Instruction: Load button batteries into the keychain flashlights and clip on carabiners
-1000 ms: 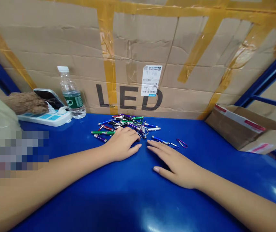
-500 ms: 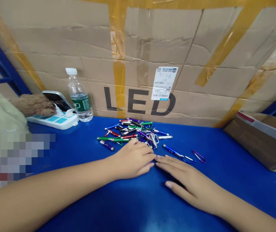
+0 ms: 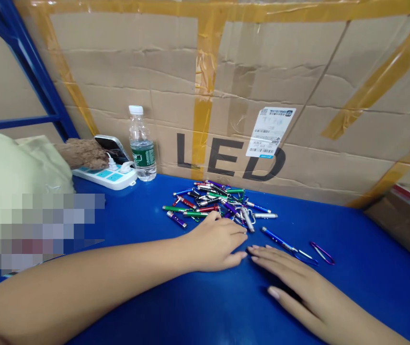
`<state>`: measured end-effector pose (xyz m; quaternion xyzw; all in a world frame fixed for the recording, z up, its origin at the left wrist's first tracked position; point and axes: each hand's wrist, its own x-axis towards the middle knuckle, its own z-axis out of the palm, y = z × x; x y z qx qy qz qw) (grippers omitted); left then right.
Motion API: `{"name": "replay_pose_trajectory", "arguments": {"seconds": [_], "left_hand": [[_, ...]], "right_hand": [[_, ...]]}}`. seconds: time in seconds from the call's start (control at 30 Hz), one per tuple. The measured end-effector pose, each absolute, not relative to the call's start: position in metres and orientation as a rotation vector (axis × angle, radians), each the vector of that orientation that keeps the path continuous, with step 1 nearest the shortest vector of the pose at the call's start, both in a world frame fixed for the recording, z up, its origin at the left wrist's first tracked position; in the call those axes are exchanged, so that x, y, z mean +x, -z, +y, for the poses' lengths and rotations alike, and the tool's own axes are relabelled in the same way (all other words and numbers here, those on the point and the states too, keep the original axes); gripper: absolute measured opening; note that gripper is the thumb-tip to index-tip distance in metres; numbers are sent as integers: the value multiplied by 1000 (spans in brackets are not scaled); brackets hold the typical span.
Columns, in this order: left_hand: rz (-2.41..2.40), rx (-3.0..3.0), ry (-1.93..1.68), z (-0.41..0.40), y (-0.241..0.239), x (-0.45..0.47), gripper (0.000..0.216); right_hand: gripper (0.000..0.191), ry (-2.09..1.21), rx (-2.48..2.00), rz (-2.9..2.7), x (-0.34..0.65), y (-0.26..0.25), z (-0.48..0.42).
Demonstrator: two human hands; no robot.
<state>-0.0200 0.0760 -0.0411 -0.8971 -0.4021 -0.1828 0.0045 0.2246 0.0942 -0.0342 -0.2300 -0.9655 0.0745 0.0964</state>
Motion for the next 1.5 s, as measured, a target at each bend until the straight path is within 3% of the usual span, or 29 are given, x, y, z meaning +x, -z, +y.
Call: {"name": "replay_pose_trajectory", "arguments": {"seconds": [0.2,0.73,1.5], "left_hand": [[-1239,-2942,584,76,43,-18,19],[-1017,-3013,629,67,41,-19,29],[-1028,-3068,736,60,40,-20,12]], "right_hand": [[43,-185,-657,-2842,229,36,94],[42,-213,-618,-2782,231,30,93],[38,-174,-624,-2840,234,31,96]]}}
